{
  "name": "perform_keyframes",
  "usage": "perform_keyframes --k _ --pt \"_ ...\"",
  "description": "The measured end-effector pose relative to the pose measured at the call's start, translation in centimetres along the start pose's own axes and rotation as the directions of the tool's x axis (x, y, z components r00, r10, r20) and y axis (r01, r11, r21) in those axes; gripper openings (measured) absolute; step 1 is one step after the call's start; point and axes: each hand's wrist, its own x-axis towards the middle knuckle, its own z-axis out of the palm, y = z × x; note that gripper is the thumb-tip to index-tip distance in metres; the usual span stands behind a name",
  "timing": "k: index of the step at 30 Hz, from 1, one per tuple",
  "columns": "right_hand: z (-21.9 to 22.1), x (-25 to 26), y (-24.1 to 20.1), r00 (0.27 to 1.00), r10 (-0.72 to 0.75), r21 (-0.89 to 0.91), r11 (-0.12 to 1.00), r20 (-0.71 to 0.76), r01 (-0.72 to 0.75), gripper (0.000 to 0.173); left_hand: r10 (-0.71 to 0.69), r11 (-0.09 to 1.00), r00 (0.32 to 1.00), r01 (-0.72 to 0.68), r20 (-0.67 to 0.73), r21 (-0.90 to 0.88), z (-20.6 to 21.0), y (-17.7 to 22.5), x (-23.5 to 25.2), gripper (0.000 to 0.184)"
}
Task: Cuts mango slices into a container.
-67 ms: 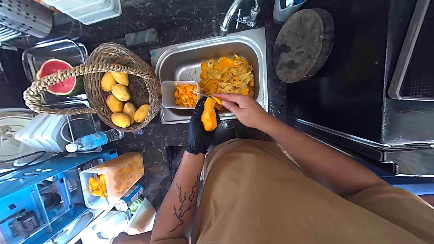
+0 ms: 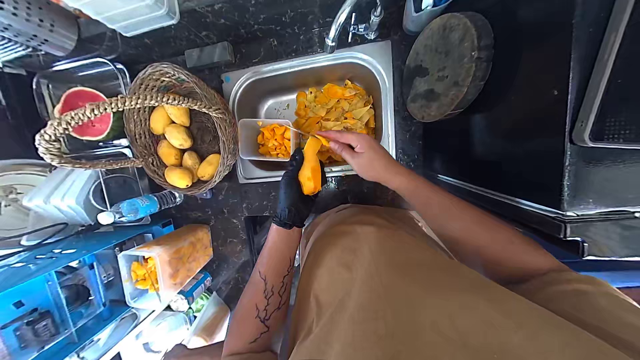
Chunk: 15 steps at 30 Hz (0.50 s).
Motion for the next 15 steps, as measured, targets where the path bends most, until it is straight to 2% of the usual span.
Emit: perform_keyframes --k 4,7,9,11,12,14,15 --pt "-0.7 1.0 0.5 1.000 -0.025 0.049 0.998 -0.017 0.025 0.038 0.030 0.966 0.983 -0.075 0.181 0.246 -0.8 0.4 -0.6 0.044" --pt "-0.6 1.6 1.2 0.999 0.001 0.061 0.998 -0.053 0.002 0.038 0.035 0.888 0.956 -0.163 0.290 0.430 -1.1 1.0 -1.2 0.065" --pt "-1.1 2.4 2.4 0.993 0.066 0.034 0.997 -0.102 -0.062 0.039 0.011 0.840 0.932 -0.204 0.362 0.502 -1.0 1.3 -1.6 0.076" --pt "-2.0 2.8 4.3 0.982 0.165 -0.036 0.985 -0.087 -0.169 0.044 -0.004 0.871 0.915 -0.196 0.404 0.452 -0.7 1.3 -1.8 0.073" --pt "-2.2 2.6 4.5 0.977 0.202 -0.072 0.976 -0.065 -0.207 0.049 0.004 0.908 0.930 -0.157 0.367 0.389 -0.6 1.4 -1.6 0.066" --pt "-1.1 1.1 2.6 0.973 0.228 -0.045 0.972 -0.034 -0.230 0.057 0.029 0.978 0.976 -0.072 0.217 0.196 -0.5 1.3 -0.6 0.045" --pt "-0.2 -0.2 0.9 0.978 0.207 -0.017 0.978 -0.018 -0.207 0.055 0.032 0.997 0.991 -0.040 0.127 0.061 -0.3 1.3 0.0 0.040"
